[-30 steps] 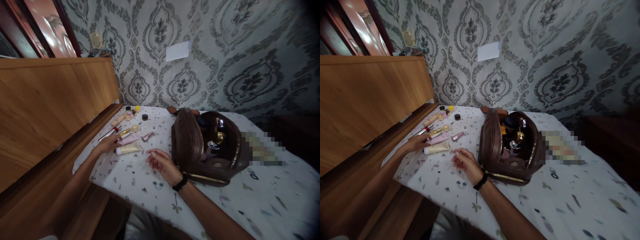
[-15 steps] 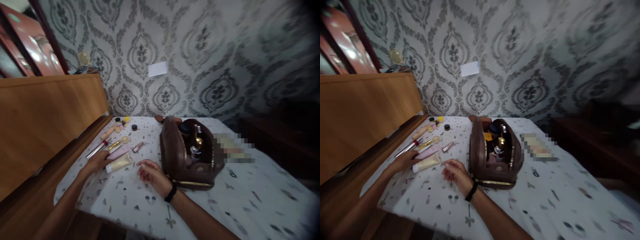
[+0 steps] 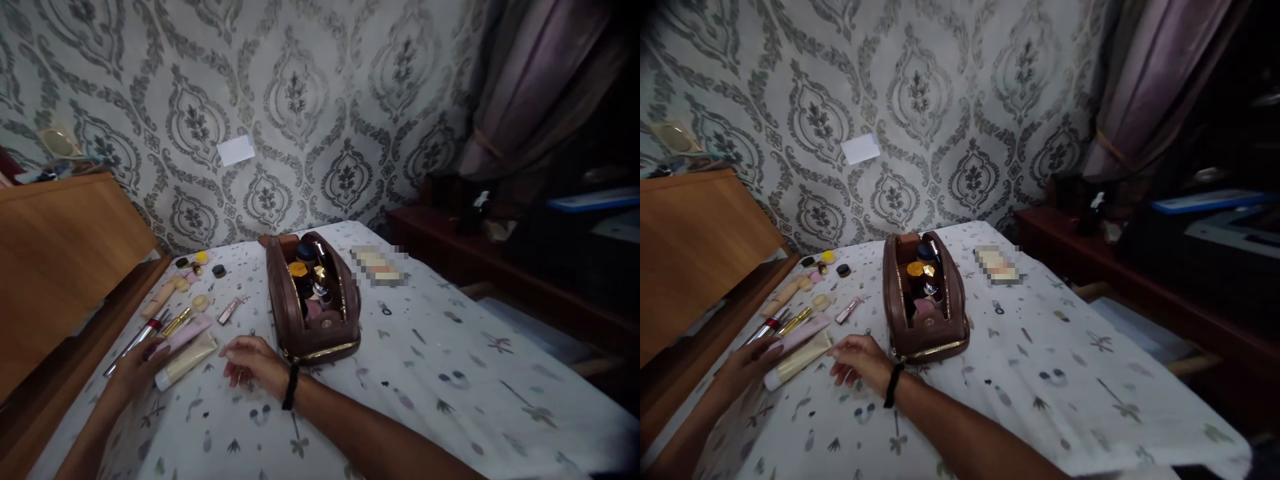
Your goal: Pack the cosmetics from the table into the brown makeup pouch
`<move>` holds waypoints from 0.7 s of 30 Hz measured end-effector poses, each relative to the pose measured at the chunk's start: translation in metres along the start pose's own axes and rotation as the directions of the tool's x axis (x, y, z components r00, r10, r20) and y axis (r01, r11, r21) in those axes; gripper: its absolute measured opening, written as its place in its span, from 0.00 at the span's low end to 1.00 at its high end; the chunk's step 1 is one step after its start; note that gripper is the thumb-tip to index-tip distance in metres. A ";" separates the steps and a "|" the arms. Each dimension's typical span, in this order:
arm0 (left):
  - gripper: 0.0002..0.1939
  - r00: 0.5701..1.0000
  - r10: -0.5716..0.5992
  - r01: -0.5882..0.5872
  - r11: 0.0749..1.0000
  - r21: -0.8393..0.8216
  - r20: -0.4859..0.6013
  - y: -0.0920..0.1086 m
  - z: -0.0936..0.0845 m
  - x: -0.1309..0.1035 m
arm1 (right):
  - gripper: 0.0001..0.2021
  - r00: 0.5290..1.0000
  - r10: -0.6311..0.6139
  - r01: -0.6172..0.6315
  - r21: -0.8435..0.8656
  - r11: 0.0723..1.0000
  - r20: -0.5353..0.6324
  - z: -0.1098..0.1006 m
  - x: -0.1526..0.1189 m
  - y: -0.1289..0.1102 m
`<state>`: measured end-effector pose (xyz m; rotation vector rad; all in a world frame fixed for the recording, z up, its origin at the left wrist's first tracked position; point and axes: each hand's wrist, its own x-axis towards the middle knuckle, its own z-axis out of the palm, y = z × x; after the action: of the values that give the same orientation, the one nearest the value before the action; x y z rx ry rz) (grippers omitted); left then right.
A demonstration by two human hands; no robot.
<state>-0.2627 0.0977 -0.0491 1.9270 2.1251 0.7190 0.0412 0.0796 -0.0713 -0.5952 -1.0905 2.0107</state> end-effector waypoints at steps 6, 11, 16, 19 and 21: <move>0.21 1.000 0.008 -0.006 0.998 0.055 -0.030 0.010 0.006 -0.008 | 0.25 1.000 -0.019 0.018 0.014 1.000 0.011 -0.001 0.000 0.001; 0.17 0.999 0.048 -0.049 0.992 0.118 0.012 0.017 0.004 -0.004 | 0.25 1.000 -0.023 0.023 -0.004 1.000 0.007 0.000 0.000 0.000; 0.16 0.996 0.087 -0.087 0.992 0.095 0.007 0.021 0.003 0.015 | 0.26 1.000 -0.022 0.022 -0.007 1.000 -0.005 0.001 0.000 0.002; 0.14 0.996 0.092 -0.092 0.992 0.090 0.005 0.021 0.004 0.040 | 0.25 1.000 -0.022 0.022 -0.001 1.000 -0.013 0.000 0.000 0.001; 0.13 0.996 0.084 -0.082 0.993 0.089 -0.008 0.020 0.004 0.061 | 0.25 1.000 -0.020 0.020 0.007 1.000 -0.012 0.000 -0.001 0.000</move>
<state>-0.2518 0.1591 -0.0323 2.0726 2.1290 0.6625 0.0417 0.0786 -0.0711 -0.5902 -1.0778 1.9909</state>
